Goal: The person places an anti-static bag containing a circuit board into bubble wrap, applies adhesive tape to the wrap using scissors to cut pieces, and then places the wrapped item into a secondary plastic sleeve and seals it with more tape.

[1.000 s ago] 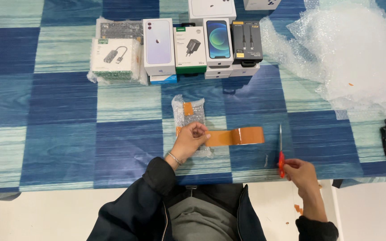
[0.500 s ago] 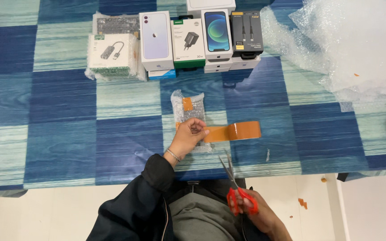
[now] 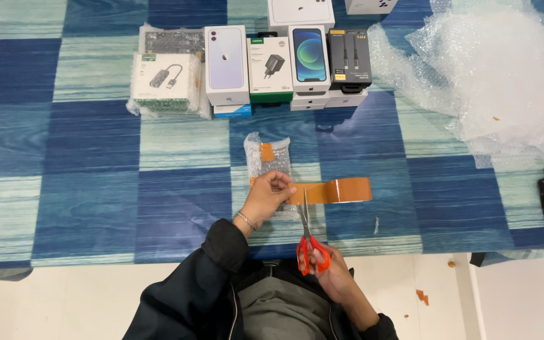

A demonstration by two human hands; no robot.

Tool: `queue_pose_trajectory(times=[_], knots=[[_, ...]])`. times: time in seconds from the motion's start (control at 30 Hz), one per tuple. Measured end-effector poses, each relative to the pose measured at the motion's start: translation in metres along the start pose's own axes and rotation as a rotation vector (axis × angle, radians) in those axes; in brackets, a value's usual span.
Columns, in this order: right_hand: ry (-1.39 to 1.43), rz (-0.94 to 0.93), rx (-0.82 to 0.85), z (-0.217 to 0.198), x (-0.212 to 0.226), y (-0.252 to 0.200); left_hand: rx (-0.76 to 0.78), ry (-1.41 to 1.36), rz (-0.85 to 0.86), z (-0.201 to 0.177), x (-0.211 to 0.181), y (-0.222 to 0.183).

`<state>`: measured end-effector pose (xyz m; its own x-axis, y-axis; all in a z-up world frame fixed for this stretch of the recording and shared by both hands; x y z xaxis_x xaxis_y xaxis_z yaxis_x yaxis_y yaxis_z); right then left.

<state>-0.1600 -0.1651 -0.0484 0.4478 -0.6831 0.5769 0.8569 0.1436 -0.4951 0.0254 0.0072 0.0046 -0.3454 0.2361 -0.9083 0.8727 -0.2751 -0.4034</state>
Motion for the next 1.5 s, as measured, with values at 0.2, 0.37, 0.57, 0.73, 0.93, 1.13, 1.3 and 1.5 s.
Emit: queue_pose_trajectory(times=[0.2, 0.37, 0.57, 0.73, 0.93, 1.13, 1.3, 1.5], knots=[[0.066, 0.011, -0.05, 0.005, -0.001, 0.01, -0.007, -0.046, 0.017, 0.003, 0.009, 0.006], [0.062, -0.034, -0.04, 0.007, -0.001, 0.013, -0.008, -0.05, -0.007, 0.002, 0.005, 0.004], [0.065, -0.04, -0.022, 0.013, 0.004, 0.014, -0.006, -0.067, 0.002, 0.001, 0.008, 0.006], [0.055, -0.037, -0.078, 0.0, -0.003, 0.017, -0.01, -0.067, -0.012, 0.002, 0.009, 0.009], [-0.006, -0.006, -0.161, -0.003, -0.005, 0.017, 0.001, -0.077, 0.0, 0.001, 0.01, 0.009], [0.016, -0.015, -0.131, -0.003, -0.007, 0.02, -0.021, -0.011, -0.049, -0.005, 0.0, 0.005], [-0.012, -0.015, -0.166, -0.002, -0.005, 0.019, -0.013, -0.077, 0.001, -0.015, 0.003, 0.006], [-0.094, 0.001, -0.081, 0.014, 0.005, 0.013, -0.056, -0.194, 0.037, -0.037, 0.003, -0.001]])
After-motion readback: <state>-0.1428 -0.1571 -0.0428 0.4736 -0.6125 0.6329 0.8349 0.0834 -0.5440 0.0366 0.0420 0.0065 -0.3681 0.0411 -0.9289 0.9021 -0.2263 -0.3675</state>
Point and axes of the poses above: each hand's wrist, its own y-axis towards the middle knuckle, its own z-axis out of the palm, x = y × z, the point moved 3 cm from there along y, towards the middle knuckle, and after that the axes turned 10 degrees about y, right-handed, at the moved point
